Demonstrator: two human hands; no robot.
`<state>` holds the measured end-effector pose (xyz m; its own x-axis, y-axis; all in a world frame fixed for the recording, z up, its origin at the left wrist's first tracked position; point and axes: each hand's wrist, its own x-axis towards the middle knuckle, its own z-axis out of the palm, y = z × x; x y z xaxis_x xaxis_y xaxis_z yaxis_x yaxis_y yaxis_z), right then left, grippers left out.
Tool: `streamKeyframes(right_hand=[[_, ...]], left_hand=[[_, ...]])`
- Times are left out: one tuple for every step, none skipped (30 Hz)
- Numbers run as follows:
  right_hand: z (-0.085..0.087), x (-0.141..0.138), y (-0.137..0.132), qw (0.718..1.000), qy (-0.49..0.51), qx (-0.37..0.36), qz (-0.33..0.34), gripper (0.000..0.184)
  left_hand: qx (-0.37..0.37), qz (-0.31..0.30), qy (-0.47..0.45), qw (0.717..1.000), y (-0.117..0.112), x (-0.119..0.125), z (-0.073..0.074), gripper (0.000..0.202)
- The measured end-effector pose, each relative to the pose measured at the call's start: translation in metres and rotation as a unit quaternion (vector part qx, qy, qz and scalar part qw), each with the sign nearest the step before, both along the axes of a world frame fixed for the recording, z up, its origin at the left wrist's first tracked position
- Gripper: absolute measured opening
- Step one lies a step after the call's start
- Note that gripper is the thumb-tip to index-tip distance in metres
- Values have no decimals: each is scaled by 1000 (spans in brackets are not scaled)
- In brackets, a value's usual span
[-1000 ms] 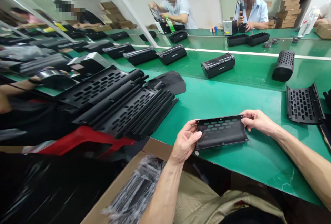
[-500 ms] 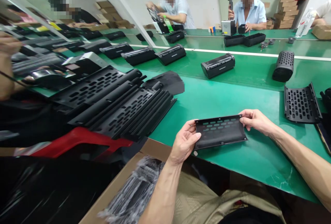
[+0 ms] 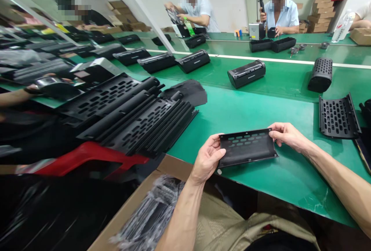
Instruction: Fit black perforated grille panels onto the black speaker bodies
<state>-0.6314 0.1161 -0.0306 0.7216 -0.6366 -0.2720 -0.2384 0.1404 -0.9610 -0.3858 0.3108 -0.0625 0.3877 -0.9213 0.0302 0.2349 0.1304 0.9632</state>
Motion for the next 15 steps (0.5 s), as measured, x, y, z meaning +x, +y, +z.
streamKeyframes(right_hand=[[1, 0, 0, 1000, -2, -1, 1, 37], [1, 0, 0, 1000, -3, -3, 1, 37], [1, 0, 1, 1000, -3, -6, -1, 36], [1, 0, 1, 1000, -2, -10, -2, 36], [1, 0, 1, 1000, 0, -12, -3, 36], [0, 0, 1, 1000, 1, -13, -4, 35], [0, 0, 1, 1000, 2, -12, -4, 35], [-1, 0, 1, 1000, 1, -11, -3, 36], [-1, 0, 0, 1000, 1, -11, -3, 36], [-2, 0, 0, 1000, 0, -10, -3, 36], [-2, -1, 0, 1000, 0, -9, -4, 37], [-2, -1, 0, 1000, 1, -8, -5, 37], [-3, -1, 0, 1000, 1, -7, -8, 38], [-3, -1, 0, 1000, 1, -5, -10, 38], [-2, -1, 0, 1000, -1, -3, -11, 39]], left_hand=[[-2, -1, 3, 1000, 0, 0, 1, 56], [-2, -2, 5, 1000, 0, -1, 1, 55], [-3, 0, 4, 1000, 0, -1, 1, 55], [-2, 1, 2, 1000, 0, -1, 1, 54], [-1, 3, -1, 1000, 0, -1, 1, 54], [0, 4, -5, 1000, 0, -1, 0, 55], [2, 4, -7, 1000, 0, -1, 0, 55], [3, 5, -8, 1000, 0, -1, 0, 55], [5, 5, -9, 1000, -1, 0, 0, 56], [5, 6, -9, 1000, -1, 0, 0, 56], [5, 7, -10, 1000, -1, 0, 0, 57], [5, 7, -10, 1000, -1, 0, 0, 57], [4, 6, -10, 1000, -1, 0, 0, 58], [5, 5, -9, 1000, -1, 0, -1, 58], [6, 4, -8, 1000, -1, 0, -1, 58]])
